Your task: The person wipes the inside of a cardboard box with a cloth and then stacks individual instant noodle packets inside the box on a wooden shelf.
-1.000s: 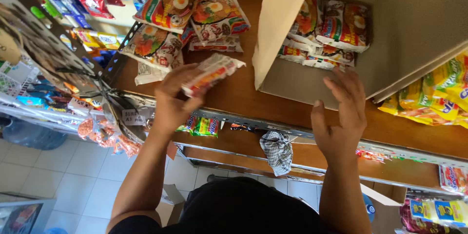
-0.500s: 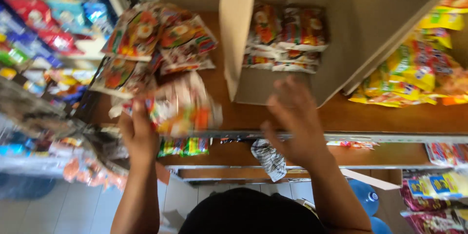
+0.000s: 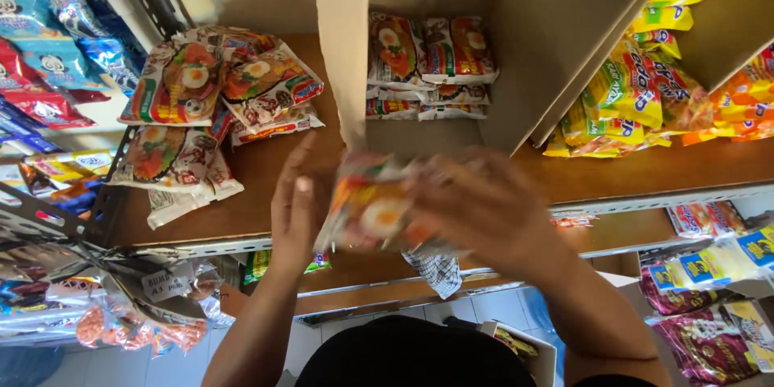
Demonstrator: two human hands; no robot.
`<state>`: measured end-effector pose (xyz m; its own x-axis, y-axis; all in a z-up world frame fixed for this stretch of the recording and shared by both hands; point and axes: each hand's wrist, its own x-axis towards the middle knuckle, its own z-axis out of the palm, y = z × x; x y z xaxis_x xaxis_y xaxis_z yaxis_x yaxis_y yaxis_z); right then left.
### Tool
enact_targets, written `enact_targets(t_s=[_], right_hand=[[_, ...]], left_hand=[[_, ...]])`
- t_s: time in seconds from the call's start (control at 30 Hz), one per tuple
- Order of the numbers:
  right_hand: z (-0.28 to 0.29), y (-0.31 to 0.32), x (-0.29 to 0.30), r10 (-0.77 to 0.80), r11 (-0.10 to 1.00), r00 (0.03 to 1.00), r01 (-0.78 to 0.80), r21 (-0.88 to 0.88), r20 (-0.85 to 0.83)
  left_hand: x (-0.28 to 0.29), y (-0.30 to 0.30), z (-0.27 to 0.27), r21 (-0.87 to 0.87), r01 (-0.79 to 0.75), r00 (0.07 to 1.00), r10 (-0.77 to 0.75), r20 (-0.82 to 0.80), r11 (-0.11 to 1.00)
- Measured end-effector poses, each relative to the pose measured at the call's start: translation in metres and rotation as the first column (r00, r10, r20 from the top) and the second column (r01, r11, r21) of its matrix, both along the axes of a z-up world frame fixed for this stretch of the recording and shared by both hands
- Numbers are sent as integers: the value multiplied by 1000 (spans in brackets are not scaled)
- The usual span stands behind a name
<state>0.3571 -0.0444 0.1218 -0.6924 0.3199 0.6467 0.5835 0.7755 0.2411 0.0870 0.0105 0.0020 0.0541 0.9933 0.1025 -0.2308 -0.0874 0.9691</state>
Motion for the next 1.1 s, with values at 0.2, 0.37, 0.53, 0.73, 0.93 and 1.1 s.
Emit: enact_targets(t_s=[0.2, 0.37, 0.53, 0.73, 0.93, 1.1], right_hand=[[22, 50, 22, -271, 961, 903, 270, -51, -333], [-20, 181, 18, -629, 777, 743, 593, -211, -227], [-54, 237, -26, -662, 748, 734, 661, -67, -152], [-57, 220, -43, -594, 803, 791, 594, -49, -144], [-49, 201, -44, -473, 869, 870, 433, -238, -141], [-21, 117, -34, -360, 926, 864, 286, -247, -352]], left_hand=[[18, 20, 6, 684, 29, 695, 478, -538, 729], [20, 23, 3, 636, 197, 515, 474, -715, 746], [18, 23, 1, 615, 200, 485, 468, -739, 763], [18, 23, 3, 603, 195, 476, 463, -748, 774], [6, 18, 8, 711, 128, 559, 542, -627, 692], [-65, 56, 55, 871, -85, 212, 862, -460, 485]])
